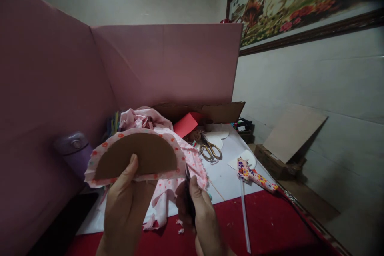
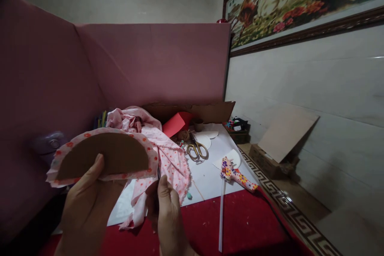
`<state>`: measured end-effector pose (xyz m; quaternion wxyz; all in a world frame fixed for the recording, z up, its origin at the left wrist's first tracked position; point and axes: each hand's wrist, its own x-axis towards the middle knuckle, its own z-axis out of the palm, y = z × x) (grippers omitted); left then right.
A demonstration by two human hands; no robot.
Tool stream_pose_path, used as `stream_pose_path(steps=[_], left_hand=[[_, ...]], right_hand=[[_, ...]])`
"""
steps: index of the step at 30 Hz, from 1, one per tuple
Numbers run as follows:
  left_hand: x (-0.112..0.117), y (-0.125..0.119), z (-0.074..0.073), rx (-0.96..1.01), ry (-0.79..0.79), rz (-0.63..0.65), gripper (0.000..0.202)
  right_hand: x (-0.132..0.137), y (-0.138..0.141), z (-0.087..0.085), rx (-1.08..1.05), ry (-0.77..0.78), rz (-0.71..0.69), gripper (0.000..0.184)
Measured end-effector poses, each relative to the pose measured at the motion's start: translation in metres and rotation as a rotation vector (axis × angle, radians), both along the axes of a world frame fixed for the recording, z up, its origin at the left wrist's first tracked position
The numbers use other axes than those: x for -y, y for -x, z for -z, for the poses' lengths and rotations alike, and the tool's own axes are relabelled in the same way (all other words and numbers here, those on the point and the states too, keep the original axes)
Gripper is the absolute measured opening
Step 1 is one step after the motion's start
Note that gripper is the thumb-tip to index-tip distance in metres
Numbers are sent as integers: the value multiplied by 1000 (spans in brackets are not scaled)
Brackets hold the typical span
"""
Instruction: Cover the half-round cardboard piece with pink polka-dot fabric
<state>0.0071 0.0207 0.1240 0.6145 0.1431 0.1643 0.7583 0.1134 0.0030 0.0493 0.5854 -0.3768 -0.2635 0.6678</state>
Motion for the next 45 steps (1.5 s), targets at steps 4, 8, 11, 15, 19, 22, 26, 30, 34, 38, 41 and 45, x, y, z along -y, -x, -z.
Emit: stream_pose_path(steps=[4,8,11,15,19,22,26,30,34,38,41,45], left_hand=[[2,0,2,-6,-13,14,48],[2,-2,1,10,-16,41,46],[1,-4,0,8,-27,31,44],[-1,-5,0,-9,-31,6,41],[-2,-5,1,-9,-16,21,38],[-2,-6,-1,-1,-22,1,39],[0,-8,-2,-6,-7,-33,40],[2,-9,0,2,-24,7,42],[2,-7,2,-7,-60,16,42],[1,-7,1,-19,-43,-10,41],[1,-8,-1,-13,-14,-33,43],[2,-9,-1,1,11,-34,44]], right_hand=[[-1,-3,-2,-37,-49,-32,60],[0,-4,-3,-18,-96,-46,61],[2,-3,0,2,-87,-35,61],[1,-4,4,-15,-65,-33,61],[3,-5,0,-21,-65,-30,61],[6,-3,-5,-34,-42,-19,61],[8,-1,-8,-56,-46,-32,62],[6,-1,-7,-75,-9,2,62],[4,-1,-4,-102,-46,-39,59],[3,0,-2,-134,-65,-55,56],[3,-1,-3,-130,-44,-75,57],[5,-4,-5,-107,-8,-81,57]])
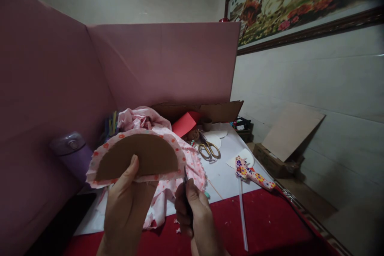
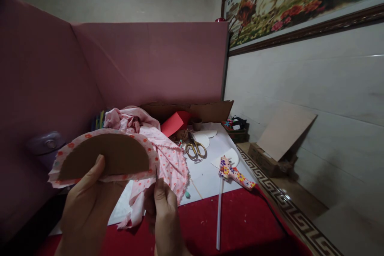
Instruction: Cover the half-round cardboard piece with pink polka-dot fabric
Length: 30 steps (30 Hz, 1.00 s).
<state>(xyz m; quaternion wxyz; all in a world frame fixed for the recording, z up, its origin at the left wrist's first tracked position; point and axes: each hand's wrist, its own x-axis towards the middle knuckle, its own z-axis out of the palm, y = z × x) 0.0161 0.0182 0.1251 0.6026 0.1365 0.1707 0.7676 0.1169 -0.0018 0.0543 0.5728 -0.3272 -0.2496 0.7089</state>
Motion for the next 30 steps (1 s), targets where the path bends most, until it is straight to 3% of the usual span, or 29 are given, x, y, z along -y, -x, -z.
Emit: stream_pose_path(steps=[11,30], left_hand=[[0,-3,-1,2,38,12,42],[-4,2,4,5,13,42,43]], right_hand=[[-5,2,5,-7,-86,38,56],[-4,-3,1,35,-41,23,60]])
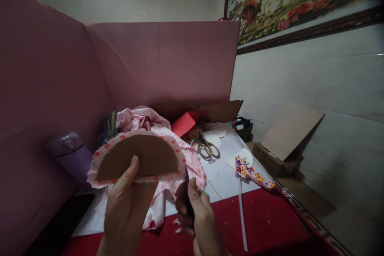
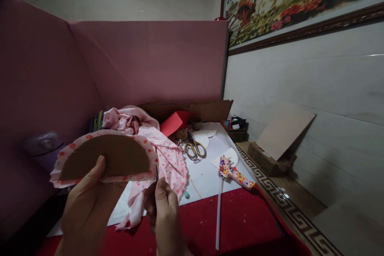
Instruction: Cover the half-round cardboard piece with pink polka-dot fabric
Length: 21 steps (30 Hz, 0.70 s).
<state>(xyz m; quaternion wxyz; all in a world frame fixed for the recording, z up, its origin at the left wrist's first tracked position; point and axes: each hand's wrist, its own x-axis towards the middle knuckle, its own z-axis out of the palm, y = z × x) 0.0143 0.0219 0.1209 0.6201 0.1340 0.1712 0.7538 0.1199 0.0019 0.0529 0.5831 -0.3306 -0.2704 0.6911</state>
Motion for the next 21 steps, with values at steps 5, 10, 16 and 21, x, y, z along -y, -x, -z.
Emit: stream_pose_path(steps=[5,10,16,21], left_hand=[[0,2,1,18,8,13,47],[2,-1,3,-6,11,9,44],[1,-1,3,-9,-21,16,46],[1,-2,2,1,18,9,45]], right_hand=[[0,1,3,43,3,20,60],[-4,2,4,27,-63,32,56],[-3,2,9,-12,-34,54,55],[0,0,6,2,0,8,57]])
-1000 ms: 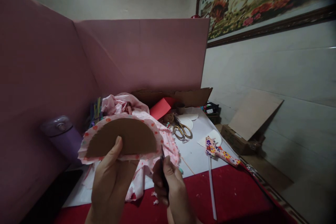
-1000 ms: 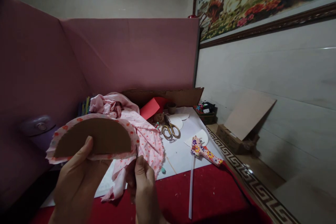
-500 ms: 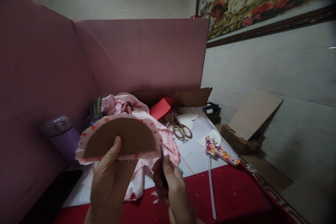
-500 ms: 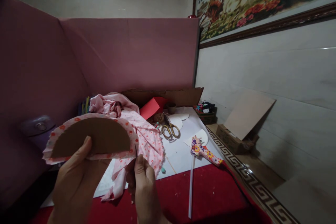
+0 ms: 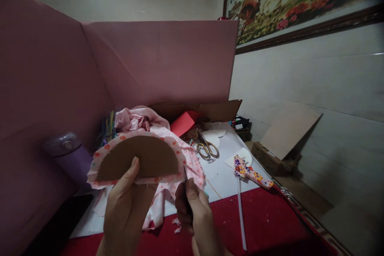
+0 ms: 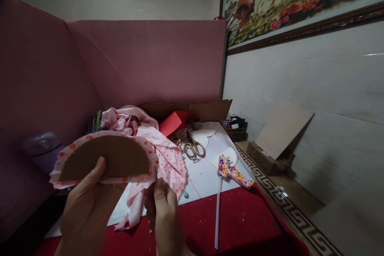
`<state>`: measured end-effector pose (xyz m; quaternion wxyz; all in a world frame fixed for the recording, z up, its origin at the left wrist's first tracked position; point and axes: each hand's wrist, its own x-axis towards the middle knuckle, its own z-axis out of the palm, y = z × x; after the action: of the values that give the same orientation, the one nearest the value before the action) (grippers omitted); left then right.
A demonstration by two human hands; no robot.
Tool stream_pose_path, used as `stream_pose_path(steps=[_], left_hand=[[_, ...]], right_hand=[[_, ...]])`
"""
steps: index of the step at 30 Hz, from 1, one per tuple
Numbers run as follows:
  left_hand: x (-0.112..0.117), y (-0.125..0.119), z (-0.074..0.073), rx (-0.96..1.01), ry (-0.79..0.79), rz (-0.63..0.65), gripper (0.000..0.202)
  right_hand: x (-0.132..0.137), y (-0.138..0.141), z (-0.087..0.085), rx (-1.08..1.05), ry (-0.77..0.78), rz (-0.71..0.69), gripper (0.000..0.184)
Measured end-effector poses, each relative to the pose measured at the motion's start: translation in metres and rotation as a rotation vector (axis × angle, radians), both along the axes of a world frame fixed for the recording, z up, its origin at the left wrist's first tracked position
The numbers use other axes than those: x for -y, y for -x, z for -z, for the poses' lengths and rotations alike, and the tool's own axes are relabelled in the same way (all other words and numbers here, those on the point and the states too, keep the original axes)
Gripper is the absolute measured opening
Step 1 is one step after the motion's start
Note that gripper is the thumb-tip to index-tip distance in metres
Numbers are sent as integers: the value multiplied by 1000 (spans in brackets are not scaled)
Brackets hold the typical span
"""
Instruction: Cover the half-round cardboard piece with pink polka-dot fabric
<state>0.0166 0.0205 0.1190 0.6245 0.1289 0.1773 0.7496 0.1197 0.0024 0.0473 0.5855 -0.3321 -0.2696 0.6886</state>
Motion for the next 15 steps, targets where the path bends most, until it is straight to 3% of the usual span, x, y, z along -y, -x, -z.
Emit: stream_pose_path(steps=[6,15], left_hand=[[2,-2,1,-18,3,-5,40],[3,-4,-3,-37,22,-28,42]], right_hand=[[-4,0,-3,22,33,63,62],[-2,2,-4,-69,-64,64,54]])
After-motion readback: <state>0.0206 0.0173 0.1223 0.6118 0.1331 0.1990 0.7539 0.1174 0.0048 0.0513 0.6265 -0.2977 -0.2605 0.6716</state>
